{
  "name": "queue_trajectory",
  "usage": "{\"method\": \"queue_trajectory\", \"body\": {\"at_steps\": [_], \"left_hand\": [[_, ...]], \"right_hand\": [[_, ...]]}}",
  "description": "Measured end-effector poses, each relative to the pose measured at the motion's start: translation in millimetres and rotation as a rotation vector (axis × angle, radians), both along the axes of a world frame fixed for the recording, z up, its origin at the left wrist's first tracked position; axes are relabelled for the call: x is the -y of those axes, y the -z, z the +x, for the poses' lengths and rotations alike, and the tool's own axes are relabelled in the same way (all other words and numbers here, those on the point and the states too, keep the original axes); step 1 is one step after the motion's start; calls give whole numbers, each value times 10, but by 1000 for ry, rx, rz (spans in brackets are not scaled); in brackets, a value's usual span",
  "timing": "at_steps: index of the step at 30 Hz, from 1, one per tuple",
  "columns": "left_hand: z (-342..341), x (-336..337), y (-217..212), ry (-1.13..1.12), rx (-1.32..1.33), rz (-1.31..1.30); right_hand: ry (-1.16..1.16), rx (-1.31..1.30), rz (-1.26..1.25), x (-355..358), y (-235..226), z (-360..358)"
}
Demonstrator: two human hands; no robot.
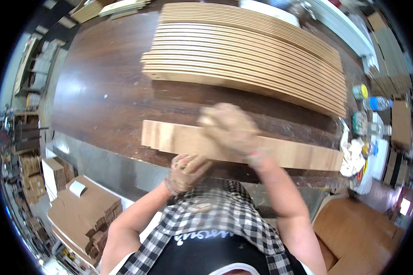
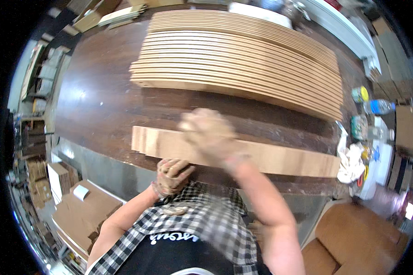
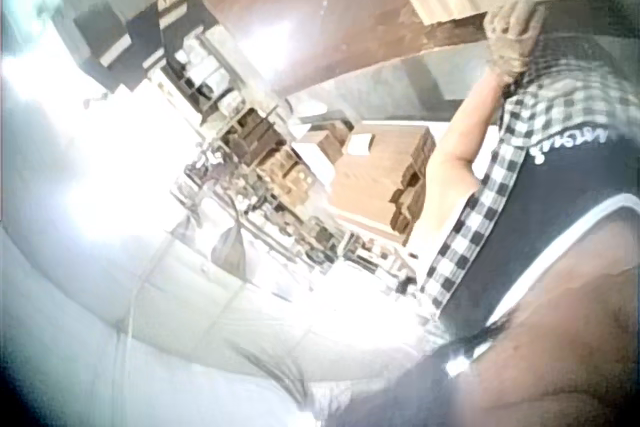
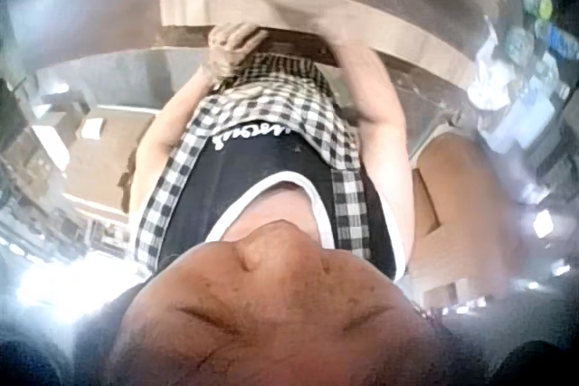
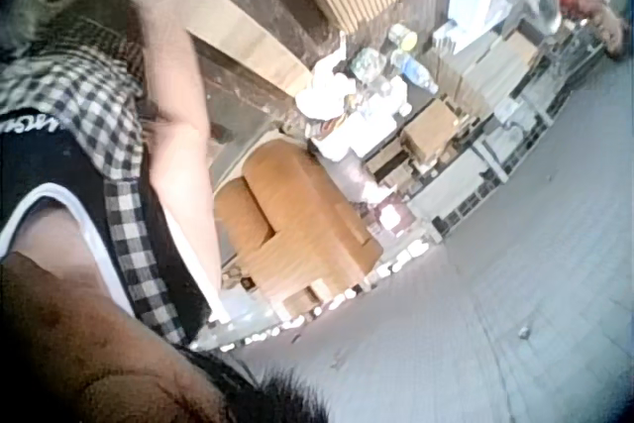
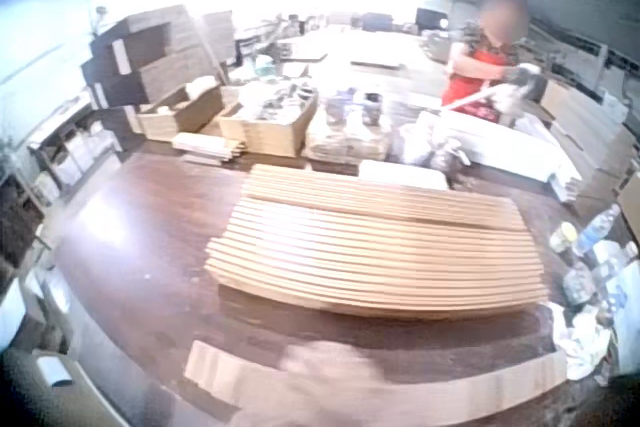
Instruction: The person wipes dust or debris from a stack of curved wood slats using a white cloth by hand, then separates individual slats from the stack and wipes their sides before placing them back together.
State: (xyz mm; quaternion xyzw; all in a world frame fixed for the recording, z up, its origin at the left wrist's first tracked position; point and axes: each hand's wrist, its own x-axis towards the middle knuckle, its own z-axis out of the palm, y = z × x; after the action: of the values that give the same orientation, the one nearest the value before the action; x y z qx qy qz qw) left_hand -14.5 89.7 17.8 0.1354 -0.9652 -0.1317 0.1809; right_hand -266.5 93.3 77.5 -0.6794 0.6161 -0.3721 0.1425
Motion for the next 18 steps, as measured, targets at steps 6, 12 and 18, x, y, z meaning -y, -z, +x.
{"method": "queue_trajectory", "body": {"at_steps": [6,12,18], "left_hand": [[-33,6,-6,-8,-138,-42],[-23,67,103,77,-76,20],[23,29,130,22,-208,-70]], "right_hand": [[49,9,314,-2,-208,-91],[-91,-28,33,639,-108,701],[62,-138,267,246,-308,84]]}}
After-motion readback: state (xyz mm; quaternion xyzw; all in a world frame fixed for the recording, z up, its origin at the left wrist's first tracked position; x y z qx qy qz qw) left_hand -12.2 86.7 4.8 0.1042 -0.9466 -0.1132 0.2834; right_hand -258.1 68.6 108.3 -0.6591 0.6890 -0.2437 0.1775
